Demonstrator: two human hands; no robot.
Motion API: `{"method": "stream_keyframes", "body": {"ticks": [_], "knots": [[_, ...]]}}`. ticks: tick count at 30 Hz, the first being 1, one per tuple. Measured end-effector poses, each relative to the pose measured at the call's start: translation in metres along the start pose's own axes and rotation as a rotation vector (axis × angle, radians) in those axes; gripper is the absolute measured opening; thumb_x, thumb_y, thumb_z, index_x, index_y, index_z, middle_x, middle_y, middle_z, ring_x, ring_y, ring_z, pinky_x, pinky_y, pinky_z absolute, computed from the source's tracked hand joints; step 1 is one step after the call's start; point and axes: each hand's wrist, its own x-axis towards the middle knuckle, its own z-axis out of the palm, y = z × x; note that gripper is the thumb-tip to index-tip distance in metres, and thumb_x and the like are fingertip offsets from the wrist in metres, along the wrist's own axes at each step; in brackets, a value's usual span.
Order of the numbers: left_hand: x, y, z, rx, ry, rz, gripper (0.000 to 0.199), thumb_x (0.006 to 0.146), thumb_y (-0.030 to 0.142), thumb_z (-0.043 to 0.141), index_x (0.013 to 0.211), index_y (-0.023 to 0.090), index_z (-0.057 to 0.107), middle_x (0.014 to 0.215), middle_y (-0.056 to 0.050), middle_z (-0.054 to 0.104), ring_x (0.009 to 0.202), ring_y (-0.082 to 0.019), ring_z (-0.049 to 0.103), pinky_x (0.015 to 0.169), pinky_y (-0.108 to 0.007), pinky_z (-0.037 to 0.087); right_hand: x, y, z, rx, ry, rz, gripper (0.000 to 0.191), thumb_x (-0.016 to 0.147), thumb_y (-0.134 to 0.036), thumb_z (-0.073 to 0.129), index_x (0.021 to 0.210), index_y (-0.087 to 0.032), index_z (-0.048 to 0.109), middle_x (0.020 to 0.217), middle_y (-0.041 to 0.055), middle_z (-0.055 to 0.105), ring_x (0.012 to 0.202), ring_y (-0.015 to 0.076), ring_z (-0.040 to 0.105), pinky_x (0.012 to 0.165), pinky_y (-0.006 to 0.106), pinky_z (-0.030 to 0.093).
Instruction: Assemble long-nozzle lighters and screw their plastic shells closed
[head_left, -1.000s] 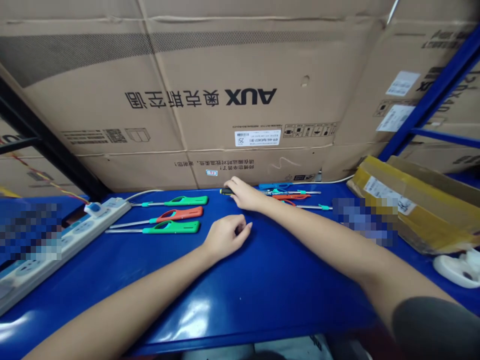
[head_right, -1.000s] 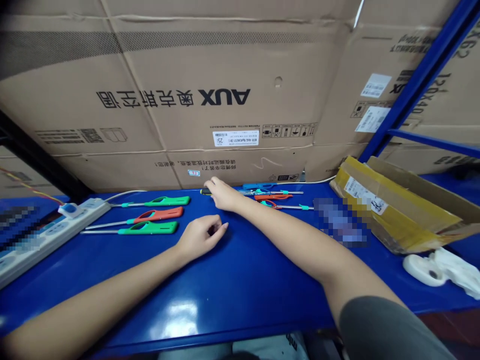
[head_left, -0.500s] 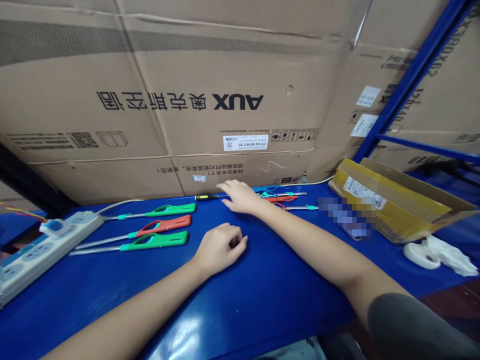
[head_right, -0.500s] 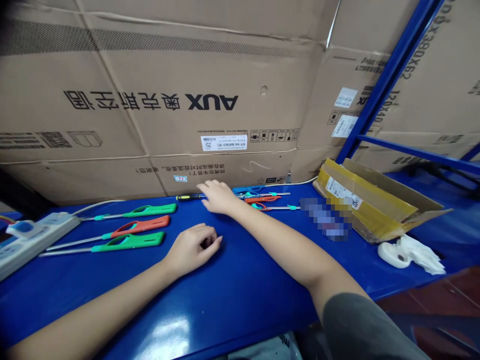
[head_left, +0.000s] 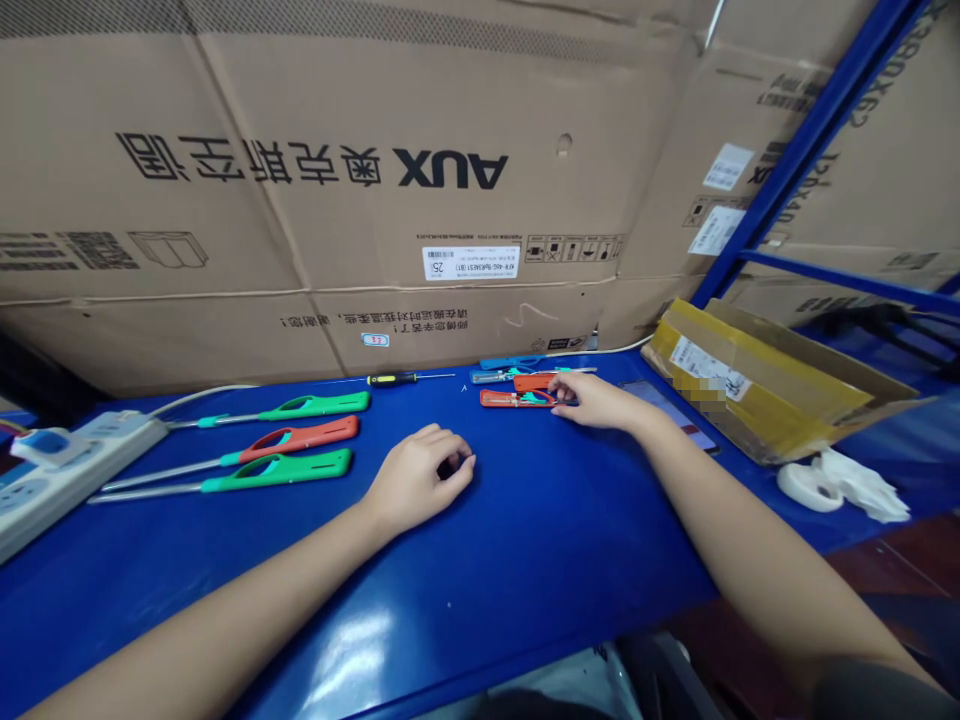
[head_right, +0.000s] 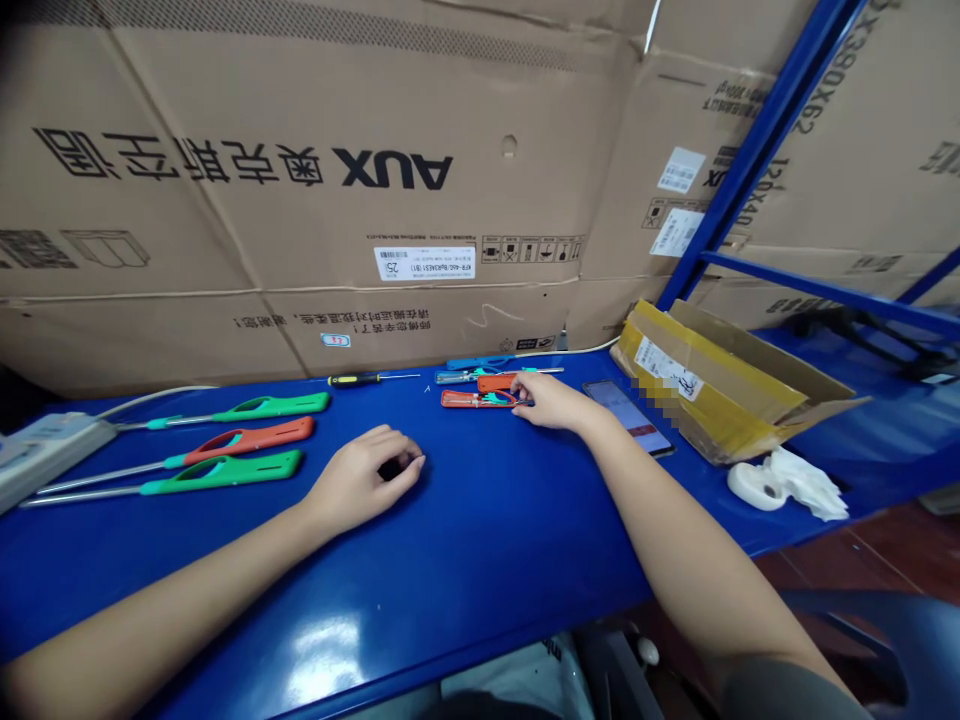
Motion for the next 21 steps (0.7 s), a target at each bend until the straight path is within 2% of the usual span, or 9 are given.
{"method": "stream_keyframes", "body": {"ticks": [2,4,8,11,13,17,21], "knots": [[0.007,0.000,0.000,0.025,-0.012,0.003,0.016,0.095,0.029,0.055,0.098,0.021,0.068,0.096,-0.005,0.071,0.090,-0.022,0.061,0.086,-0.037,0.049,0.001,0.010,-0.001,0.004,-0.041,0.032,0.030,0.096,-0.035,0.064,0.120,-0.016,0.063,0.117,0.0086,0.067,0.099,0.0204,0.067,0.087,0.040,0.057],[0.020,0.000,0.003,0.055,-0.027,0.003,0.024,0.093,0.031,0.059,0.113,0.021,0.066,0.114,-0.008,0.069,0.103,-0.027,0.060,0.093,-0.041,0.048,0.001,0.018,-0.002,0.007,-0.079,0.039,0.033,0.098,-0.037,0.061,0.125,-0.018,0.062,0.125,0.0093,0.064,0.105,0.0215,0.066,0.089,0.043,0.058],[0.060,-0.003,0.019,0.107,-0.018,-0.022,0.038,0.095,0.034,0.057,0.130,0.020,0.059,0.134,-0.013,0.060,0.123,-0.032,0.052,0.100,-0.047,0.044,-0.001,0.022,-0.002,0.025,-0.098,-0.009,0.035,0.098,-0.036,0.062,0.127,-0.018,0.061,0.128,0.0099,0.063,0.108,0.0228,0.065,0.091,0.045,0.057],[0.085,-0.008,0.032,0.116,-0.027,-0.040,0.036,0.096,0.038,0.057,0.125,0.018,0.064,0.130,-0.014,0.063,0.122,-0.034,0.052,0.098,-0.048,0.044,-0.003,0.018,-0.003,0.045,-0.084,-0.048,0.035,0.098,-0.037,0.062,0.127,-0.018,0.061,0.127,0.0098,0.063,0.107,0.0225,0.066,0.090,0.044,0.058],[0.093,-0.011,0.036,0.106,-0.033,-0.050,0.032,0.098,0.039,0.056,0.120,0.020,0.068,0.124,-0.013,0.065,0.116,-0.033,0.055,0.094,-0.046,0.045,-0.003,0.014,-0.005,0.064,-0.079,-0.074,0.031,0.098,-0.036,0.062,0.121,-0.016,0.063,0.120,0.0085,0.066,0.101,0.0208,0.067,0.088,0.042,0.058],[0.093,-0.018,0.036,0.061,-0.030,-0.067,0.025,0.097,0.037,0.059,0.113,0.021,0.072,0.112,-0.010,0.068,0.107,-0.029,0.058,0.089,-0.042,0.045,-0.005,0.009,-0.009,0.114,-0.038,-0.130,0.013,0.097,-0.019,0.055,0.104,-0.016,0.066,0.101,0.0081,0.071,0.091,0.0196,0.066,0.085,0.037,0.054],[0.090,-0.024,0.035,-0.035,-0.042,-0.090,0.022,0.092,0.034,0.068,0.110,0.023,0.073,0.108,-0.007,0.069,0.103,-0.026,0.061,0.088,-0.039,0.047,-0.007,0.013,-0.013,0.163,-0.030,-0.175,0.015,0.095,-0.021,0.055,0.098,-0.018,0.070,0.101,0.0103,0.073,0.090,0.0228,0.066,0.081,0.036,0.051]]}}
